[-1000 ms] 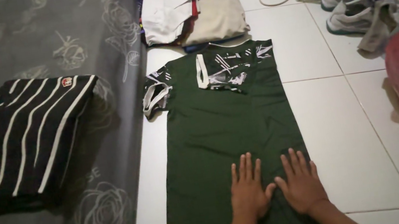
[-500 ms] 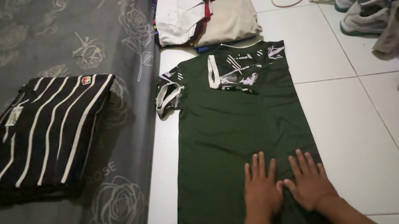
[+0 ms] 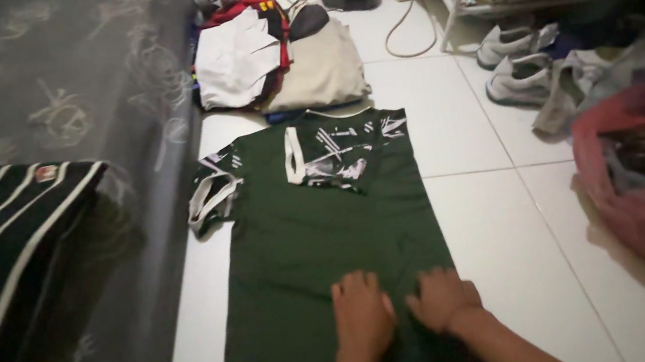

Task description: Folding a green jersey and a striped shirt.

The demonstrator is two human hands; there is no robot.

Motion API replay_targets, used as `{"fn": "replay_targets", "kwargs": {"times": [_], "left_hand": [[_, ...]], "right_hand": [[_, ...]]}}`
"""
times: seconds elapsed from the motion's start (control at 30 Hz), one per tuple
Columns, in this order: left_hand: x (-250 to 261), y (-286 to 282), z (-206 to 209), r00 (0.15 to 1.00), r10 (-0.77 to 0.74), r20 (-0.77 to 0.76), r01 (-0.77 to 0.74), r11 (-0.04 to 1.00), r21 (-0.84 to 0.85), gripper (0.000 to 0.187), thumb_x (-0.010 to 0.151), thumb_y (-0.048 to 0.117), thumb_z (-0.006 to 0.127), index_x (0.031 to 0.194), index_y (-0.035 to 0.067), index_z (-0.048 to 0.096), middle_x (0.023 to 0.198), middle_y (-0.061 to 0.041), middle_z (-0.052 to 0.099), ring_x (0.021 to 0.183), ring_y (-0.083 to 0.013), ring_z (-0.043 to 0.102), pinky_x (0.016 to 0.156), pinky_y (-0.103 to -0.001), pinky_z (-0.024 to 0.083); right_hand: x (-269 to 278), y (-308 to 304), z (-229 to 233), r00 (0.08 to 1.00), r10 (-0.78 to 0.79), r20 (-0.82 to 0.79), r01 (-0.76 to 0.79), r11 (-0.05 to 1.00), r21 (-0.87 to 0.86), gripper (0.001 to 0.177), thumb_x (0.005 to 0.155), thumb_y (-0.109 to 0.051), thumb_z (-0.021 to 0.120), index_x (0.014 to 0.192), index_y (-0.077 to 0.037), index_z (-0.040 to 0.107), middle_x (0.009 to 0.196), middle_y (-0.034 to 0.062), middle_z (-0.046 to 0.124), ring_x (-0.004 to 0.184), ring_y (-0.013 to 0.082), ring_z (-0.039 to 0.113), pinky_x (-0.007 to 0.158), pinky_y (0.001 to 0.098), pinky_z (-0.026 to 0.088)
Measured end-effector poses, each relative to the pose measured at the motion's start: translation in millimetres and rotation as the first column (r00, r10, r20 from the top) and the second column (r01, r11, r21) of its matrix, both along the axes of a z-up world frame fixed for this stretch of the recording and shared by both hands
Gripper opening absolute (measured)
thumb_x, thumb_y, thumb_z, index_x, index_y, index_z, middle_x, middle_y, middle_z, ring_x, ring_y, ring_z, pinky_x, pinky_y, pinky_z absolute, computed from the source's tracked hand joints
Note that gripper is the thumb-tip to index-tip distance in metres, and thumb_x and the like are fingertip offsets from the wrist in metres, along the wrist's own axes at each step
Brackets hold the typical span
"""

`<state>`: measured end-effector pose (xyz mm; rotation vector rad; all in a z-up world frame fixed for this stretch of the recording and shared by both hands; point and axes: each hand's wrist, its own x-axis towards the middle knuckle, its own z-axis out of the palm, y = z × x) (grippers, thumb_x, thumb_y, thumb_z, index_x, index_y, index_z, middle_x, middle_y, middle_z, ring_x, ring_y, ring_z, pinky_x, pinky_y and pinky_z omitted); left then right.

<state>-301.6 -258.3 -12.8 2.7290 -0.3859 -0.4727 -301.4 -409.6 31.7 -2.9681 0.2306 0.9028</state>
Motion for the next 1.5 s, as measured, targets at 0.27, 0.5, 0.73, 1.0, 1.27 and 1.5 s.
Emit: {"fn": "replay_targets", "kwargs": {"times": [0.27, 0.5, 0.73, 1.0, 1.27, 1.5], "left_hand": [[101.7, 33.1, 33.8, 0.875, 0.447, -0.184, -0.481, 0.844, -0.237, 0.030, 0.102, 0.023, 0.054, 0.128, 0.010, 0.059, 0.127, -0.011, 0.060, 0.113, -0.0216, 0.062, 0.099, -0.037, 0.053], [204.7, 60.5, -7.8, 0.799, 0.584, 0.144, -0.510, 0.784, -0.354, 0.049, 0.092, 0.028, 0.069, 0.133, 0.004, 0.057, 0.138, -0.019, 0.049, 0.123, -0.0341, 0.053, 0.098, -0.046, 0.050], [235.0, 56.9, -41.7, 0.796, 0.547, 0.261, -0.449, 0.821, -0.353, 0.051, 0.087, 0.036, 0.073, 0.130, 0.011, 0.062, 0.123, -0.014, 0.053, 0.119, -0.0330, 0.048, 0.102, -0.049, 0.040], [238.6, 56.6, -61.3, 0.743, 0.547, 0.386, -0.425, 0.831, -0.359, 0.051, 0.083, 0.028, 0.073, 0.130, 0.011, 0.063, 0.120, -0.014, 0.054, 0.116, -0.0338, 0.048, 0.100, -0.051, 0.038], [249.7, 49.0, -41.3, 0.705, 0.676, 0.217, -0.546, 0.711, -0.443, 0.033, 0.086, 0.030, 0.069, 0.114, 0.012, 0.068, 0.117, -0.011, 0.057, 0.117, -0.0321, 0.050, 0.101, -0.050, 0.038], [272.2, 54.9, -38.0, 0.714, 0.691, 0.109, -0.633, 0.704, -0.321, 0.034, 0.086, 0.025, 0.069, 0.115, 0.009, 0.068, 0.125, -0.017, 0.057, 0.120, -0.0370, 0.051, 0.100, -0.053, 0.039]], "right_hand": [[130.3, -9.9, -28.1, 0.954, -0.177, 0.241, 0.097, 0.946, 0.311, 0.037, 0.090, -0.042, 0.066, 0.116, -0.014, 0.069, 0.112, 0.0129, 0.075, 0.104, 0.0307, 0.072, 0.093, 0.0439, 0.056], [246.0, 3.6, -55.8, 0.835, -0.193, 0.515, -0.110, 0.858, 0.501, 0.024, 0.086, -0.031, 0.072, 0.096, -0.009, 0.074, 0.094, 0.0158, 0.076, 0.088, 0.0332, 0.074, 0.081, 0.0422, 0.058], [314.2, 54.1, -90.9, 0.726, -0.137, 0.674, -0.331, 0.790, 0.516, 0.029, 0.084, -0.022, 0.071, 0.108, -0.007, 0.068, 0.099, 0.0203, 0.071, 0.094, 0.0367, 0.070, 0.085, 0.0439, 0.056], [355.0, 98.5, -103.7, 0.566, 0.146, 0.811, -0.580, 0.770, 0.266, 0.043, 0.083, -0.021, 0.072, 0.125, -0.017, 0.069, 0.117, 0.0234, 0.058, 0.106, 0.0428, 0.059, 0.092, 0.0480, 0.050], [381.1, 102.4, -111.8, 0.675, 0.162, 0.720, -0.460, 0.856, 0.238, 0.021, 0.088, -0.026, 0.070, 0.101, -0.014, 0.079, 0.104, 0.0216, 0.068, 0.104, 0.0411, 0.064, 0.095, 0.0480, 0.052], [360.6, 129.8, -49.2, 0.725, -0.107, 0.680, -0.233, 0.892, 0.388, 0.021, 0.076, -0.029, 0.082, 0.085, -0.010, 0.078, 0.087, 0.0168, 0.074, 0.083, 0.0362, 0.073, 0.082, 0.0457, 0.058]]}}
